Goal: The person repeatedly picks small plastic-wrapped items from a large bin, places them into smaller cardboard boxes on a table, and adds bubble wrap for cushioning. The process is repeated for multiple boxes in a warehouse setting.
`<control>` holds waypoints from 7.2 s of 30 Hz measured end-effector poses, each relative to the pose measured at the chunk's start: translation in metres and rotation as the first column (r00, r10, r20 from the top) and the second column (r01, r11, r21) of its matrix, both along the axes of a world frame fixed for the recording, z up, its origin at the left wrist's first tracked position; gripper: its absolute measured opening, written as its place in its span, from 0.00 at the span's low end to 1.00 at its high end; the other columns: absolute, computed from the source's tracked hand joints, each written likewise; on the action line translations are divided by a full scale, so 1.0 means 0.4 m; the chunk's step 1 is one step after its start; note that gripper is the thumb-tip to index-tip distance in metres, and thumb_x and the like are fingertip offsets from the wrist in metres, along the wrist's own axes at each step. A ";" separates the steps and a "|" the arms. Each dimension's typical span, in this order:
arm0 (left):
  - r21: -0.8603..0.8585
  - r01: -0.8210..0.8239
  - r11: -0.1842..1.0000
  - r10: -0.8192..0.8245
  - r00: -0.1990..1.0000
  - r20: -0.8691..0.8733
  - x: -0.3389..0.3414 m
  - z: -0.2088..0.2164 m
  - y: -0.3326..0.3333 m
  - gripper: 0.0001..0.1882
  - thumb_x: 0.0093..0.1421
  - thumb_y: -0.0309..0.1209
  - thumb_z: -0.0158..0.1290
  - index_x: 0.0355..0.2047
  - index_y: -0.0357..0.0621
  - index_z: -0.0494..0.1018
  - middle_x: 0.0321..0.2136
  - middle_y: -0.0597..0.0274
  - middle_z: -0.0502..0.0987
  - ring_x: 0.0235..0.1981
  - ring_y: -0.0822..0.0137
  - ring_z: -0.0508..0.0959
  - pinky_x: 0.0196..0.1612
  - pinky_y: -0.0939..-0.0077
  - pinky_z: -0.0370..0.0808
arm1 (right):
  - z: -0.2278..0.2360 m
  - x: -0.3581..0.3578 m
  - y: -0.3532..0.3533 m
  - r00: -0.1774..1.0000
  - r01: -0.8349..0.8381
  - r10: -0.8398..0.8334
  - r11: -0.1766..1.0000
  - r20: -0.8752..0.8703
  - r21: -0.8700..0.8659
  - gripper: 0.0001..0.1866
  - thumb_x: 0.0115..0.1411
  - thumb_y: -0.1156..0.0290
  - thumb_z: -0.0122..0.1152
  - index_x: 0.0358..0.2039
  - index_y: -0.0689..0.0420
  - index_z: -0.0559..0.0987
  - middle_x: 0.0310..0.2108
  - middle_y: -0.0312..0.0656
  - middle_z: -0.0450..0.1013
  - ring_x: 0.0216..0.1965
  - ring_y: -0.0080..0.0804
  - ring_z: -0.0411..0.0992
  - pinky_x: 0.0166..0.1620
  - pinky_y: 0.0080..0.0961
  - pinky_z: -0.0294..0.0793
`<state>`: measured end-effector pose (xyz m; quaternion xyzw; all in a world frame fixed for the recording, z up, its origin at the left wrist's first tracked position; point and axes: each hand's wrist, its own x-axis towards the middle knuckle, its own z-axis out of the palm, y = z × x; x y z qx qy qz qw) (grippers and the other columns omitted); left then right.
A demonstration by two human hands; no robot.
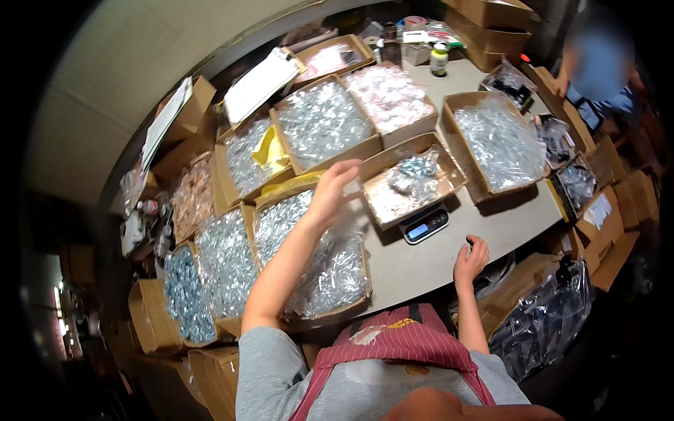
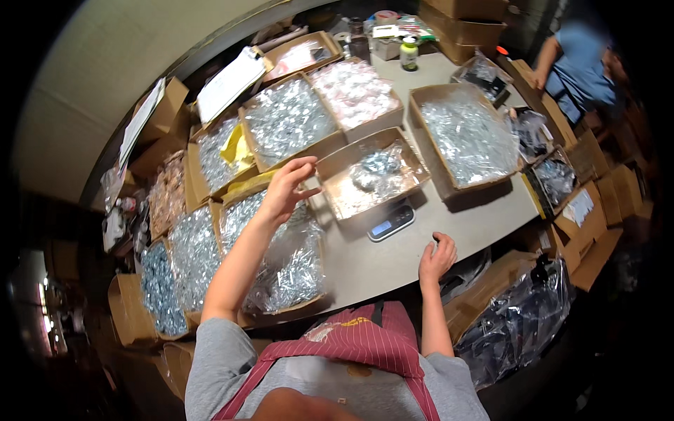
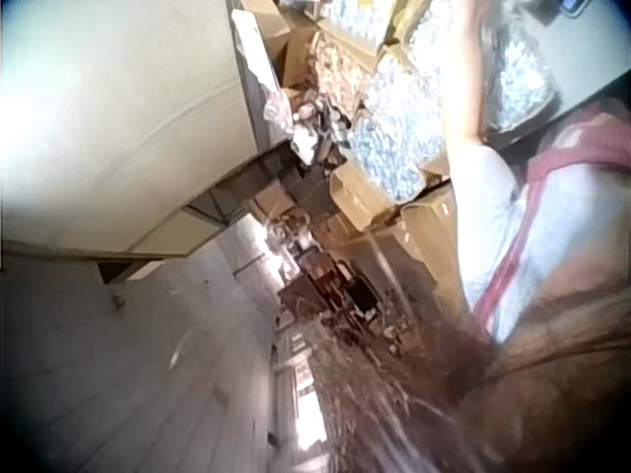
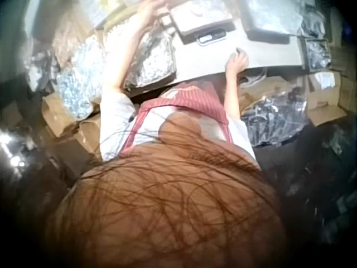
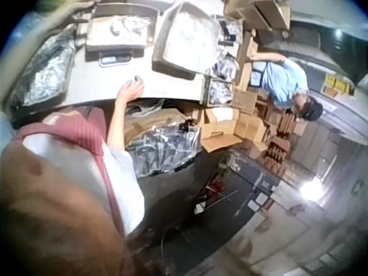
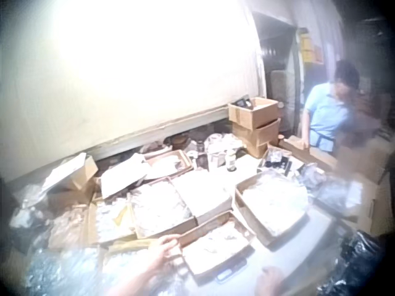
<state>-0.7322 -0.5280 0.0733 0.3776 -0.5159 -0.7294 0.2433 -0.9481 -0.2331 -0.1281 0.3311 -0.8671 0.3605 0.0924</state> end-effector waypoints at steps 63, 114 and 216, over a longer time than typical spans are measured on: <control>-0.385 -0.916 -0.118 0.855 0.103 -0.508 2.531 0.077 0.453 0.14 0.67 0.35 0.50 0.45 0.38 0.76 0.24 0.76 0.67 0.25 0.84 0.64 0.27 0.88 0.59 | 0.324 1.668 -0.404 0.088 -0.954 0.983 0.130 -0.160 0.269 0.16 0.49 0.77 0.54 0.40 0.56 0.80 0.39 0.49 0.69 0.41 0.48 0.70 0.46 0.38 0.70; 0.416 0.202 0.887 -0.026 0.920 -0.392 0.719 0.103 0.439 0.24 0.64 0.29 0.51 0.58 0.33 0.63 0.45 0.53 0.76 0.48 0.58 0.77 0.51 0.63 0.76 | 0.518 0.654 -0.121 -0.074 -0.214 0.816 0.548 0.573 -0.808 0.36 0.52 0.82 0.55 0.63 0.61 0.59 0.56 0.50 0.69 0.52 0.39 0.74 0.52 0.35 0.77; 0.418 -0.800 0.430 0.870 0.491 0.046 1.977 -0.356 0.951 0.14 0.64 0.42 0.54 0.43 0.47 0.72 0.37 0.62 0.81 0.34 0.68 0.81 0.37 0.70 0.77 | 0.497 1.667 -0.036 -0.273 -0.941 0.748 -0.337 0.605 -0.008 0.17 0.65 0.68 0.57 0.53 0.60 0.75 0.47 0.49 0.75 0.45 0.38 0.75 0.48 0.32 0.75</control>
